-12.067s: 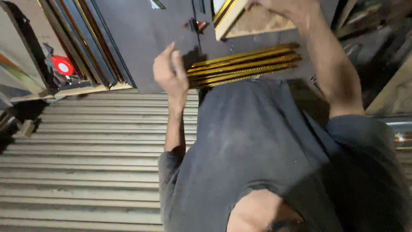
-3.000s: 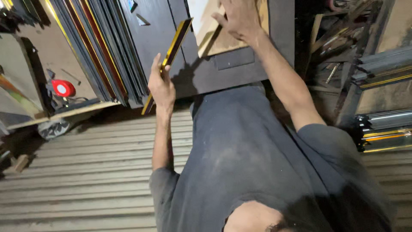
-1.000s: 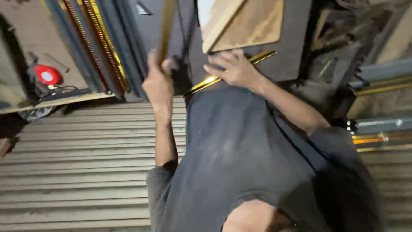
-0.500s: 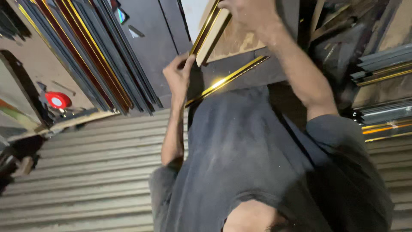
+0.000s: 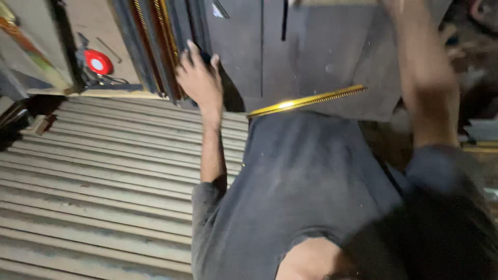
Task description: The person picks decorative gold frame molding strips one at a time from a storage rack and stacks them on the workbench, occasionally carrying a bundle to the cutting machine area and back. They continue gathering and aligning the strips into a pile on the bench.
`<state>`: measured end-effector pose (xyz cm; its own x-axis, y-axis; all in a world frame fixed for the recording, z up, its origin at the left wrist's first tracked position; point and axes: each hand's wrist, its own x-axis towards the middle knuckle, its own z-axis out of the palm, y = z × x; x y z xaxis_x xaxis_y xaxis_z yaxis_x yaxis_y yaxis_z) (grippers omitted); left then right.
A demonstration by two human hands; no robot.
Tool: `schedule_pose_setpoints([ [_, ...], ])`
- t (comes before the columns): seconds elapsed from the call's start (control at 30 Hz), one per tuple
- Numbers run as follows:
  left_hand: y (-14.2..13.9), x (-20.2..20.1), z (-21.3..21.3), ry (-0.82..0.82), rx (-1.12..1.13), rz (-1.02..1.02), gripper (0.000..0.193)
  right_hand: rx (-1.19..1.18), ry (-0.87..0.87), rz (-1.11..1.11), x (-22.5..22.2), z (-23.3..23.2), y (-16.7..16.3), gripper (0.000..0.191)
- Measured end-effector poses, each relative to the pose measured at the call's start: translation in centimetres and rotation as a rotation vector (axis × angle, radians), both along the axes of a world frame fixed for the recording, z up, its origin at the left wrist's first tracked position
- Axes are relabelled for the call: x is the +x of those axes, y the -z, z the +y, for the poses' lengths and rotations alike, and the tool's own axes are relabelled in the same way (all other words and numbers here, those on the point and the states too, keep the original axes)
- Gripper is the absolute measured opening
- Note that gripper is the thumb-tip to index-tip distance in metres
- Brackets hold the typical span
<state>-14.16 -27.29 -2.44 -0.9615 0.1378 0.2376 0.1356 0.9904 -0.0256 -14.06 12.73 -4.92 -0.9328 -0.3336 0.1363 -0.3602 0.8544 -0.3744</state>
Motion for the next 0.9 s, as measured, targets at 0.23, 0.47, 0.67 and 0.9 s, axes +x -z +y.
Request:
schedule_pose_setpoints([
  [0.23, 5.2, 1.6, -1.6, -0.077, 0.1, -0.247, 0.02, -0.049, -0.012, -0.034, 3.4, -0.3, 2.0, 0.016],
  [0.47, 0.4, 2.4, -2.4, -0.181, 0.448, 0.072, 0.018, -0.28, -0.146, 0.195, 7.9, -5.2, -3.0, 0.011],
  [0.67, -2.5, 6.3, 3.2, 0.265, 0.206, -0.069, 0.019, 0.033, -0.081, 0.383, 12.4, -10.3, -1.9, 0.041],
  [0.9, -1.1, 5.5, 8.4, 0.444, 0.585, -0.071, 0.024, 0.145, 0.108, -0.014, 3.2, -3.5, 2.7, 0.014],
])
